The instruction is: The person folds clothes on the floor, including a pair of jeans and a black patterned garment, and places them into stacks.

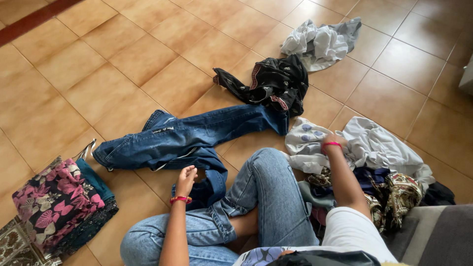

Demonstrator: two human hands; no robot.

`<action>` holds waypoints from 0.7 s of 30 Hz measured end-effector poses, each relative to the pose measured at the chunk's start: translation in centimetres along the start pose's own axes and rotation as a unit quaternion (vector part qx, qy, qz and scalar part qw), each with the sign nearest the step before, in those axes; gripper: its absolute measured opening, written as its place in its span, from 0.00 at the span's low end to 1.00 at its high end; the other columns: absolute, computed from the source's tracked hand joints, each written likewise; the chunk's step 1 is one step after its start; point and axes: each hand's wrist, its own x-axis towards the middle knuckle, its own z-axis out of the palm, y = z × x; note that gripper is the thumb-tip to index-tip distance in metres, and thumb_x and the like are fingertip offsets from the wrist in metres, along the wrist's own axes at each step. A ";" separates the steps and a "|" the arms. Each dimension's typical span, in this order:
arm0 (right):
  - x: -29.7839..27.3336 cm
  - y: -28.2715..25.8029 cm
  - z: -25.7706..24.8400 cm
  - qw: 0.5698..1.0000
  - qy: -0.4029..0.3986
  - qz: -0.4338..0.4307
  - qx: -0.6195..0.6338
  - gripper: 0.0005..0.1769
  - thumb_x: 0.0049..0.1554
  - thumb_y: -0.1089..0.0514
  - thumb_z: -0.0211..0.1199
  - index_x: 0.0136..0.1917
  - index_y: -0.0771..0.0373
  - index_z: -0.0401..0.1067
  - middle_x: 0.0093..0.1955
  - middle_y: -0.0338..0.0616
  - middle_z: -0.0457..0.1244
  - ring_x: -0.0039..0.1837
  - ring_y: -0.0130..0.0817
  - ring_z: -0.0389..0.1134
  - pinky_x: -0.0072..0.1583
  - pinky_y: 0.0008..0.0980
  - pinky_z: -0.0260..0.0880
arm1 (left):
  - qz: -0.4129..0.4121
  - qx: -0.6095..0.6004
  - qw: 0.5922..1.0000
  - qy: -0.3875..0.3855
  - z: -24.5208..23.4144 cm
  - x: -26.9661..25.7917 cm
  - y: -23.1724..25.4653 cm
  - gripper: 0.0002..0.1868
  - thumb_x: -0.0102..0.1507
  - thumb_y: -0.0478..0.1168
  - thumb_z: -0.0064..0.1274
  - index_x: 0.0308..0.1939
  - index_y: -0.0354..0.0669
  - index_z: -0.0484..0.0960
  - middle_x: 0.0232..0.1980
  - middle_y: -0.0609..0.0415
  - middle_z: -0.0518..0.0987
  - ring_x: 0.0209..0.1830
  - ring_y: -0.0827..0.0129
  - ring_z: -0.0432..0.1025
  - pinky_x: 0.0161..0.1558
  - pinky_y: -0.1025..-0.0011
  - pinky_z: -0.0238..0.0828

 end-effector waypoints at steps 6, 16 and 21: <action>4.1 -15.6 0.0 0.871 0.324 -0.313 0.196 0.24 0.49 0.59 0.61 0.61 0.53 0.75 0.72 0.50 0.59 0.71 0.55 0.60 0.69 0.54 0.61 | 0.004 0.039 0.999 0.021 -0.1 0.7 -0.7 0.22 0.65 0.49 0.55 0.58 0.41 0.79 0.48 0.53 0.82 0.45 0.70 0.77 0.43 0.70 0.72; 11.4 -32.8 -2.4 0.952 0.159 -0.259 0.023 0.30 0.53 0.36 0.64 0.67 0.41 0.72 0.82 0.47 0.45 0.84 0.64 0.34 0.73 0.80 0.32 | -0.001 0.117 0.991 0.061 -1.4 1.4 -3.9 0.21 0.65 0.48 0.56 0.56 0.39 0.81 0.52 0.49 0.84 0.51 0.67 0.78 0.54 0.69 0.73; 17.2 -25.2 0.4 0.972 0.061 -0.170 0.149 0.38 0.52 0.32 0.65 0.72 0.43 0.67 0.83 0.45 0.46 0.82 0.62 0.41 0.70 0.78 0.48 | -0.023 0.106 0.991 0.073 -1.5 1.7 -5.3 0.21 0.65 0.48 0.56 0.57 0.39 0.81 0.52 0.50 0.85 0.50 0.67 0.78 0.54 0.70 0.73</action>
